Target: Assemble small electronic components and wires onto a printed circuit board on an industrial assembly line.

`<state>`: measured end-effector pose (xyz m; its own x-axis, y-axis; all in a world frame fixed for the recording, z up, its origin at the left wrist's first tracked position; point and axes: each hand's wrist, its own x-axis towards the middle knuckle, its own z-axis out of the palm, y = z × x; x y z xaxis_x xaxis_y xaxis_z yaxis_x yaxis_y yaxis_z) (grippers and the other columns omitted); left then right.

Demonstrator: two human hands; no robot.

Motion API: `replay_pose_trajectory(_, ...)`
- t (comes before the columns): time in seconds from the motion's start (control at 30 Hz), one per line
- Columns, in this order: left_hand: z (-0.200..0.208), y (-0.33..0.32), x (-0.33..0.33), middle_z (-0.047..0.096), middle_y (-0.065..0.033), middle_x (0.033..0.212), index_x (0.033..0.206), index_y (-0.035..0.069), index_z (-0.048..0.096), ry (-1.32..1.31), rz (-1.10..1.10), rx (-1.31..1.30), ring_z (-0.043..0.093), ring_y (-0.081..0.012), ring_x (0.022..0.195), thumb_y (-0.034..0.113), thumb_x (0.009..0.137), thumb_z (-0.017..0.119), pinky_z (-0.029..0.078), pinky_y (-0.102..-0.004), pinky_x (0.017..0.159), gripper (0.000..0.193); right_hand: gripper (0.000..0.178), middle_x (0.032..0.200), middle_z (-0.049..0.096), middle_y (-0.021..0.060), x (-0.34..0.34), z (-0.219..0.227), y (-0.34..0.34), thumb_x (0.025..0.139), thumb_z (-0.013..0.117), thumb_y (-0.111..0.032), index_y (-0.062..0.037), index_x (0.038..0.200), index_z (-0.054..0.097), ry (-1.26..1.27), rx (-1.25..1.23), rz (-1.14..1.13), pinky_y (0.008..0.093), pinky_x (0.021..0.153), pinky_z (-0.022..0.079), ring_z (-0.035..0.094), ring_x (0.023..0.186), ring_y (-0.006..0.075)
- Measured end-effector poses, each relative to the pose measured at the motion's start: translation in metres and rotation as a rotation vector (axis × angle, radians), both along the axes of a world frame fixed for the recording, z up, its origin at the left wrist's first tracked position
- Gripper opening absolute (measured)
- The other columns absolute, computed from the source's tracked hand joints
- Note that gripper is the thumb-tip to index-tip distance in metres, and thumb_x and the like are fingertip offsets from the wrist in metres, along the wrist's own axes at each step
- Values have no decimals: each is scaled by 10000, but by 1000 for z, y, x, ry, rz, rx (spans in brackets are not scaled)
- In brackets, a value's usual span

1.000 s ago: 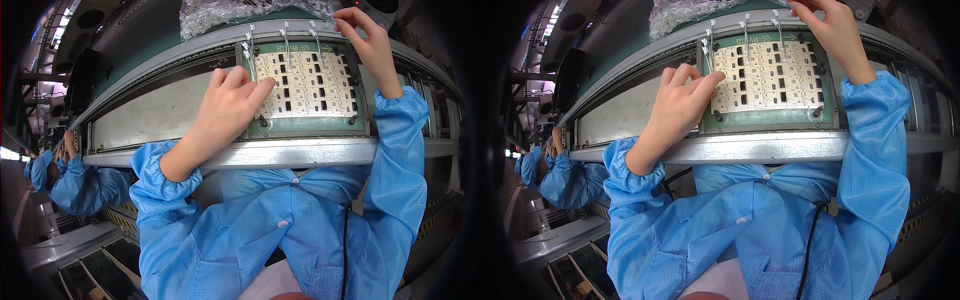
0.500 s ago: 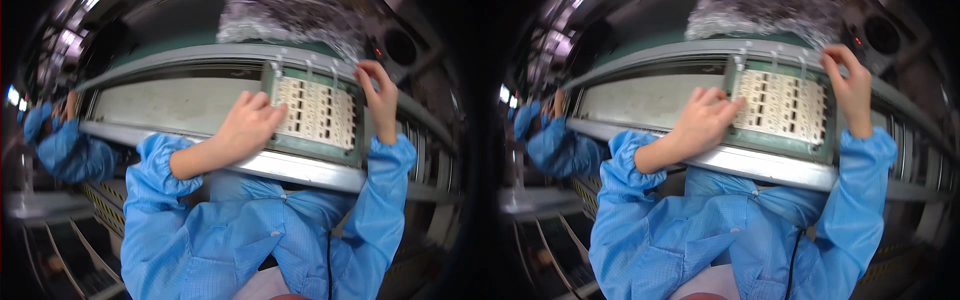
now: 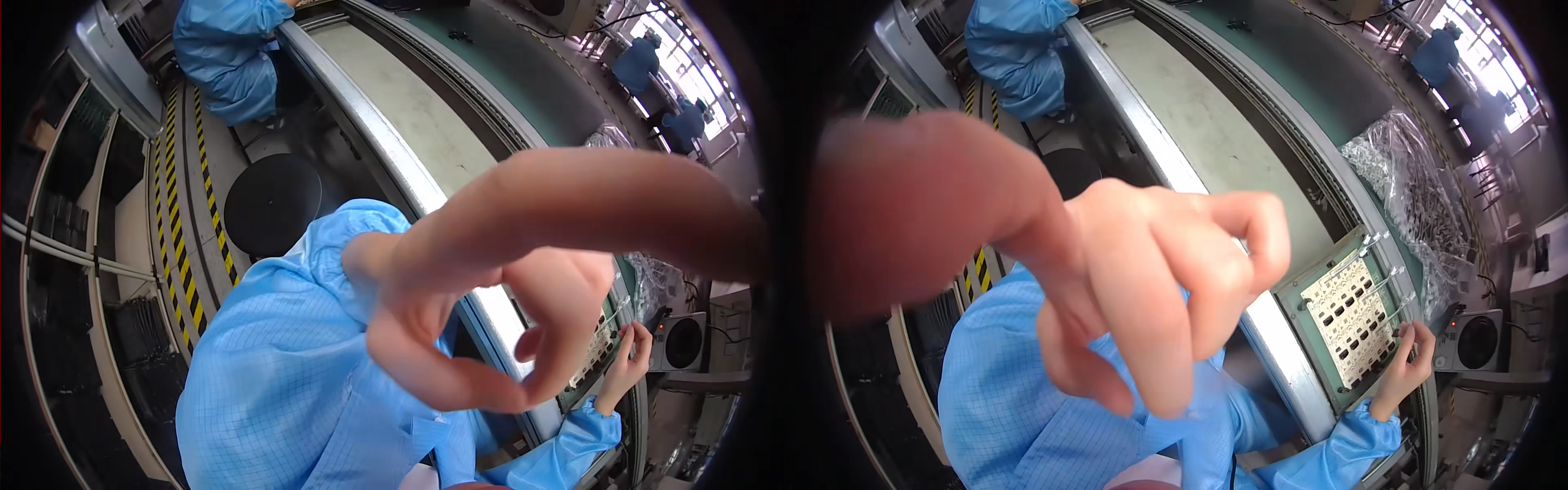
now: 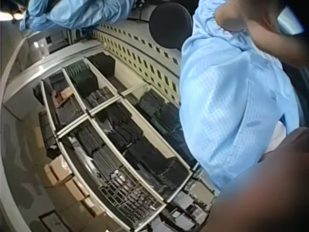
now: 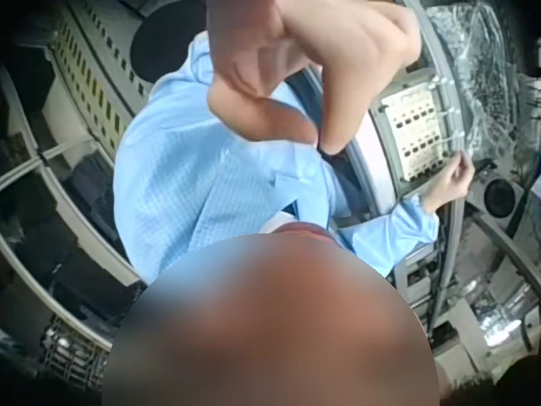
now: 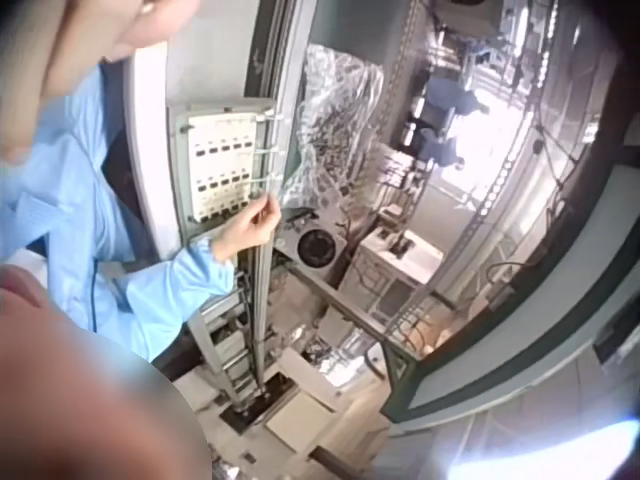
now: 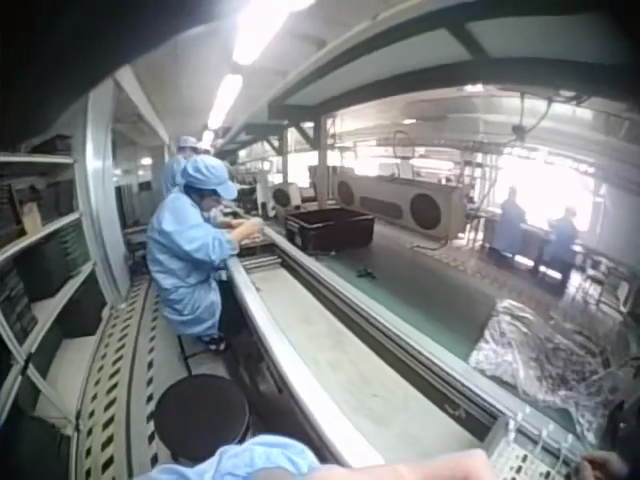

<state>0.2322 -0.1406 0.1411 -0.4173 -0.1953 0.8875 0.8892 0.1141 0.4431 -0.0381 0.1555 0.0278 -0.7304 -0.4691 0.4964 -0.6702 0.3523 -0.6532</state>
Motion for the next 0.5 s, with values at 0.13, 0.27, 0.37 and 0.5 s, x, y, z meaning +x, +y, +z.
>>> replay_pose_trajectory(0.13, 10, -3, 4, 675, 36, 727, 1596, 114, -149, 195, 8, 93, 509, -117, 581, 109, 957, 583, 365, -335, 700, 972, 164, 956, 684, 77, 1, -1, -6, 1025, 581, -101, 34, 1100, 636, 22, -35, 20, 272, 815, 504, 618, 858, 121)
replay_pose_trajectory(0.27, -12, -19, -59, 674, -159, 1142, 1299, -40, 558, 354, -11, 42, 644, -117, 543, -30, 731, 530, 526, -236, 426, 569, 155, 963, 685, 80, 5, -5, 6, 1026, 577, -93, 30, 1102, 631, -57, -76, 37, 266, 845, 499, 637, 886, 127)
replay_pose_trajectory(0.37, -38, -13, -122, 700, -81, 810, 1041, 55, 684, -266, 124, -234, 681, -158, 708, 135, 857, 621, 516, -313, 644, 210, 140, 1041, 710, 94, 9, -10, 7, 1030, 563, -79, 24, 1110, 613, -230, -173, 108, 275, 916, 505, 668, 954, 150)
replay_pose_trajectory(0.5, -85, -26, -218, 748, -96, 1003, 1173, 195, 727, -578, 348, -1006, 695, -285, 1013, 265, 794, 674, 458, -526, 913, 389, 116, 1111, 696, 111, 28, 0, -21, 1032, 559, -70, 14, 1070, 628, -150, -168, 73, 293, 949, 502, 646, 1056, 158)
